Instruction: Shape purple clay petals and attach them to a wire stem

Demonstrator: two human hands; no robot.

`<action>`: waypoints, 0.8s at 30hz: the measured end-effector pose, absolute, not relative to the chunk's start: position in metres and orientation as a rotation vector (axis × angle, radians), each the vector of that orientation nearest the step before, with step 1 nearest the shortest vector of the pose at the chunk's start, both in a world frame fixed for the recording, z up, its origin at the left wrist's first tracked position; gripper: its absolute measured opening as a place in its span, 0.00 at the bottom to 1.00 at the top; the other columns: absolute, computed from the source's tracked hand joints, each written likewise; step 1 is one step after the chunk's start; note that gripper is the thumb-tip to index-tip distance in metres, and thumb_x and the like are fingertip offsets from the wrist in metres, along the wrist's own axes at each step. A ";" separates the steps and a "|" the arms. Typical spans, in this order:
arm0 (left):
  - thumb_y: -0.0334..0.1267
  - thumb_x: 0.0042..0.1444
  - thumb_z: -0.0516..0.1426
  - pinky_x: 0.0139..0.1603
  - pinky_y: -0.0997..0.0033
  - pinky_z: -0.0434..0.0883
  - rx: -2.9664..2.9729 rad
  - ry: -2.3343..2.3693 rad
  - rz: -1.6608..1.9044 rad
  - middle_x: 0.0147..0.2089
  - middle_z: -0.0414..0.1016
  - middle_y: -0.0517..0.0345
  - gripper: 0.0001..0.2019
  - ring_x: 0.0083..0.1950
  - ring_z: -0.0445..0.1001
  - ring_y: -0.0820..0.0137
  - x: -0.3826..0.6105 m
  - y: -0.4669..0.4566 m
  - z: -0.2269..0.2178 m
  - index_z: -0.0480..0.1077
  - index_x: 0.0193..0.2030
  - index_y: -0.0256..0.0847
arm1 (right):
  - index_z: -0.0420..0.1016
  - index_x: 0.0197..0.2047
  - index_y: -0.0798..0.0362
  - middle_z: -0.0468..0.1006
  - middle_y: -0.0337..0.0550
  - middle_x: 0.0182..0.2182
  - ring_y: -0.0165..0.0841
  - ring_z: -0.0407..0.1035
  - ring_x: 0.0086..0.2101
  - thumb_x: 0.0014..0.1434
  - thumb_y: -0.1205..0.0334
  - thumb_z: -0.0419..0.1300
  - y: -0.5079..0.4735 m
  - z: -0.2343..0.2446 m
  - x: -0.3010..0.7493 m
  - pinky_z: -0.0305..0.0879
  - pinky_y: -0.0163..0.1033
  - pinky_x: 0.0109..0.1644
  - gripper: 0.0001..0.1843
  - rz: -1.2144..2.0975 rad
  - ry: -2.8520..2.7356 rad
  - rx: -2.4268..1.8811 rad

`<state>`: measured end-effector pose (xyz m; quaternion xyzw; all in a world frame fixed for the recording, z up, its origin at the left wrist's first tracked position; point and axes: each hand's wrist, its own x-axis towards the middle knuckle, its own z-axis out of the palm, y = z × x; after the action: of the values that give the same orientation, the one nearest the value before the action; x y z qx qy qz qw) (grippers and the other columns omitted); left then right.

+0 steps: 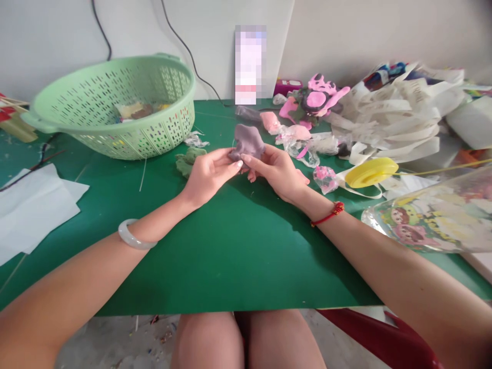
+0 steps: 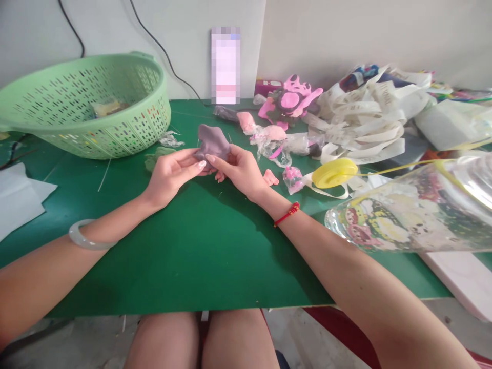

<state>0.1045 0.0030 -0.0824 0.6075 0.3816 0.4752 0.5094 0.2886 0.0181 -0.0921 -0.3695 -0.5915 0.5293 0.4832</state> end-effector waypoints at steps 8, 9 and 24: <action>0.61 0.44 0.72 0.47 0.58 0.84 1.420 1.059 1.192 0.35 0.84 0.52 0.27 0.39 0.85 0.61 0.106 0.005 -0.083 0.77 0.36 0.37 | 0.75 0.37 0.51 0.77 0.38 0.27 0.29 0.69 0.24 0.48 0.37 0.74 0.012 -0.090 0.285 0.70 0.37 0.28 0.28 1.274 -1.528 -0.940; 0.61 0.45 0.71 0.46 0.59 0.84 1.421 1.063 1.191 0.34 0.84 0.52 0.27 0.39 0.85 0.61 0.106 0.006 -0.083 0.77 0.36 0.37 | 0.75 0.37 0.51 0.77 0.38 0.27 0.29 0.69 0.24 0.49 0.37 0.74 0.011 -0.089 0.284 0.70 0.37 0.29 0.27 1.271 -1.529 -0.945; 0.65 0.64 0.56 0.30 0.63 0.82 1.348 1.103 1.132 0.27 0.78 0.55 0.26 0.29 0.83 0.62 0.108 0.004 -0.077 0.73 0.36 0.41 | 0.70 0.27 0.52 0.69 0.35 0.22 0.27 0.63 0.24 0.53 0.33 0.70 0.009 -0.083 0.287 0.62 0.35 0.28 0.30 1.291 -1.526 -0.916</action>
<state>0.1078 0.0042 -0.0766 0.5593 0.4576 0.4695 0.5072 0.2873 0.0094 -0.0827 -0.3711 -0.6183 0.5231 0.4543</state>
